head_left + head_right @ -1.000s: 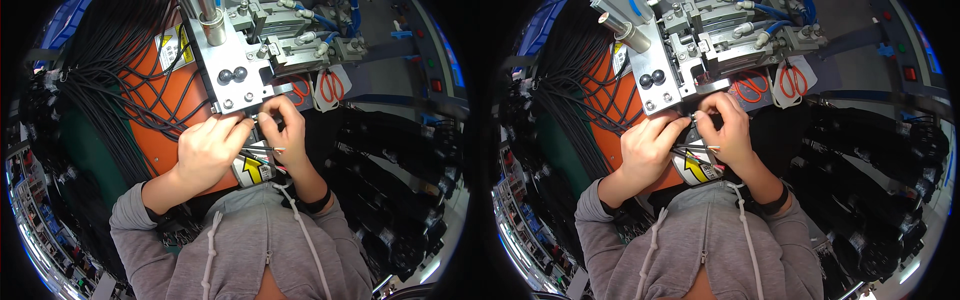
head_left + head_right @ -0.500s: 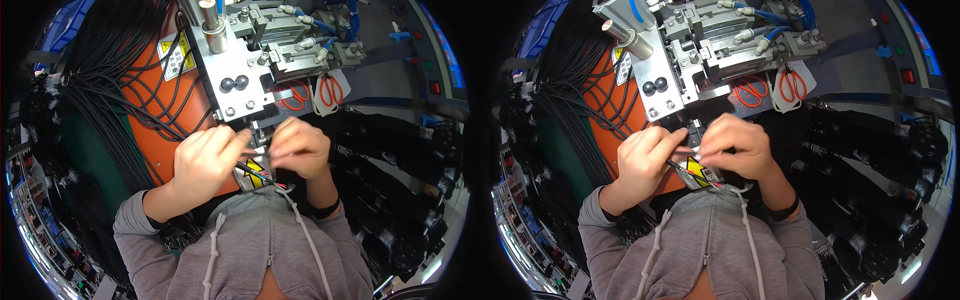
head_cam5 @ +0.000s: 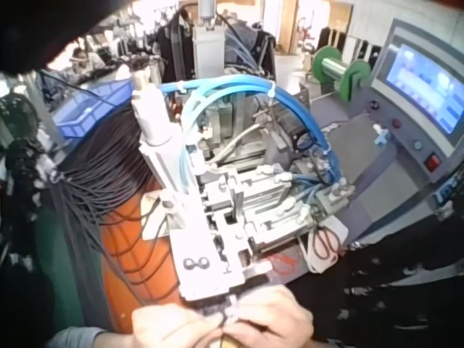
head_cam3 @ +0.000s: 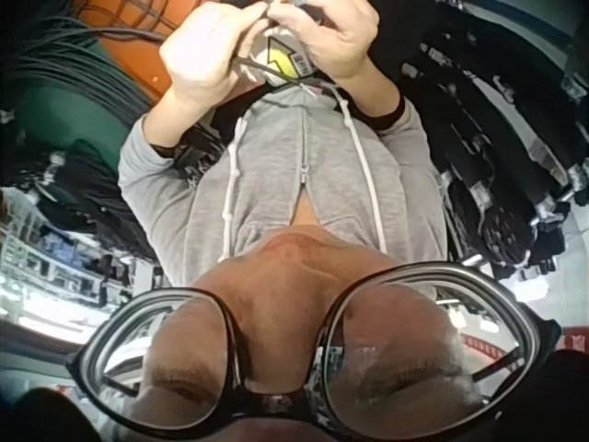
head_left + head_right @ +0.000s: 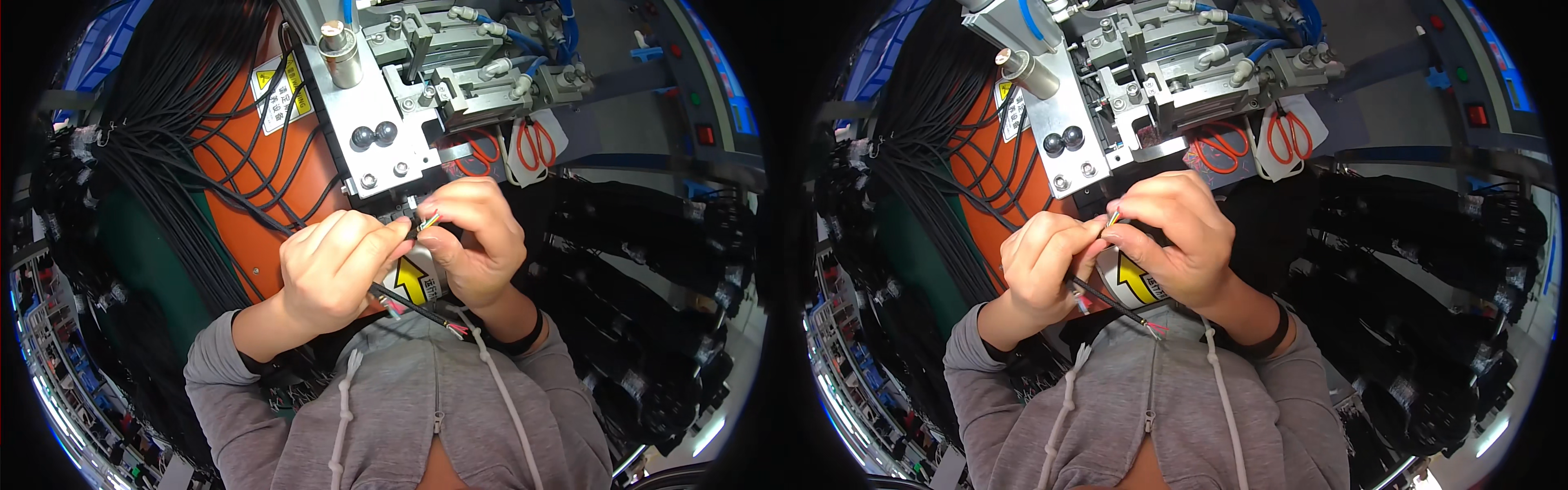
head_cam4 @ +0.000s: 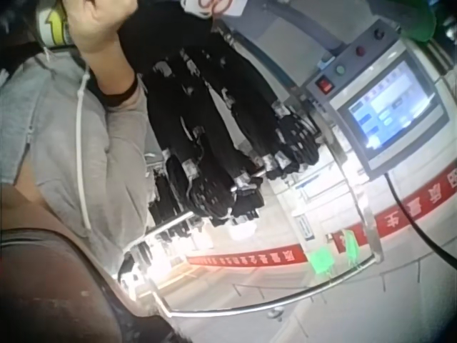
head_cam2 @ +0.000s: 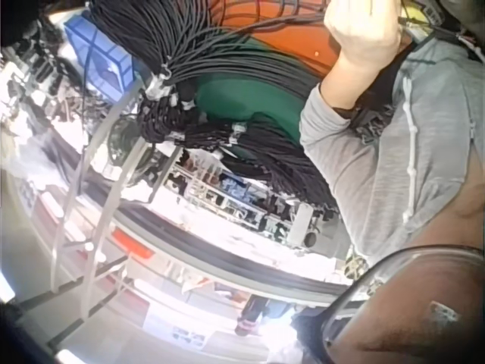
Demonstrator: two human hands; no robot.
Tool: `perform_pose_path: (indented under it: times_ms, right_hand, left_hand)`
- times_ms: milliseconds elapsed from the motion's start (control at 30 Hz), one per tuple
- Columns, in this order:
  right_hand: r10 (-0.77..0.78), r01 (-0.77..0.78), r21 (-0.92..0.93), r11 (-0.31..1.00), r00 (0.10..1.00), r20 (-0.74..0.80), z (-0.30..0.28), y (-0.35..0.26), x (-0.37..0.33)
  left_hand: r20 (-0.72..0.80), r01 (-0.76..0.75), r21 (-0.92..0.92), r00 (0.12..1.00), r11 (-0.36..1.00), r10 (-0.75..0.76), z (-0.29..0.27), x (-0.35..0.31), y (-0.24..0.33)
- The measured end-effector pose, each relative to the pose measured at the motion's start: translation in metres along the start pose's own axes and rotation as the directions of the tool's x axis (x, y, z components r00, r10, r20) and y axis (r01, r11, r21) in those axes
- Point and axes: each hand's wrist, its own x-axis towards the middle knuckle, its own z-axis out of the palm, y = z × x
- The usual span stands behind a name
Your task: The person arranges a bundle of cables on a worktable, spreads the exposed wires of each cable by hand, and inserts the wire ends into a machine.
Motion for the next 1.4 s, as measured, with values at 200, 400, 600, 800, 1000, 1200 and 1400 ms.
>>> perform_pose_path:
  times_ms: [200, 400, 600, 800, 1000, 1200, 1400]
  right_hand:
    - [0.302, -0.313, 0.302, 0.9, 0.95, 0.085, -0.003, 0.0, 0.0]
    - [0.074, -0.072, -0.027, 0.997, 0.995, 0.063, -0.007, -0.001, 0.0]
    - [0.306, -0.265, -0.18, 0.947, 0.915, 0.262, -0.023, -0.012, 0.014]
    - [0.533, -0.588, 0.089, 0.804, 0.78, 0.329, -0.03, 0.006, 0.005]
    - [0.287, -0.249, -0.226, 0.942, 0.946, 0.153, -0.013, 0.019, 0.001]
    - [0.22, -0.133, -0.372, 0.919, 0.954, 0.203, -0.006, 0.019, 0.0]
    - [0.222, -0.184, -0.29, 0.939, 0.97, 0.103, -0.001, 0.031, -0.009]
  left_hand:
    - [0.037, -0.021, 0.033, 0.999, 0.999, 0.02, 0.003, 0.001, 0.0]
    - [0.104, -0.003, 0.067, 0.995, 0.998, -0.004, 0.0, -0.002, 0.003]
    - [0.138, -0.073, 0.166, 0.989, 0.984, 0.05, 0.001, 0.0, -0.001]
    - [0.208, -0.051, 0.137, 0.978, 0.989, 0.022, -0.001, -0.006, 0.003]
    - [0.324, -0.06, 0.283, 0.945, 0.957, -0.036, 0.005, -0.007, 0.006]
    - [0.33, 0.003, 0.362, 0.935, 0.932, -0.132, 0.006, -0.007, 0.012]
    - [0.362, -0.061, 0.354, 0.929, 0.933, -0.077, 0.006, -0.007, 0.005]
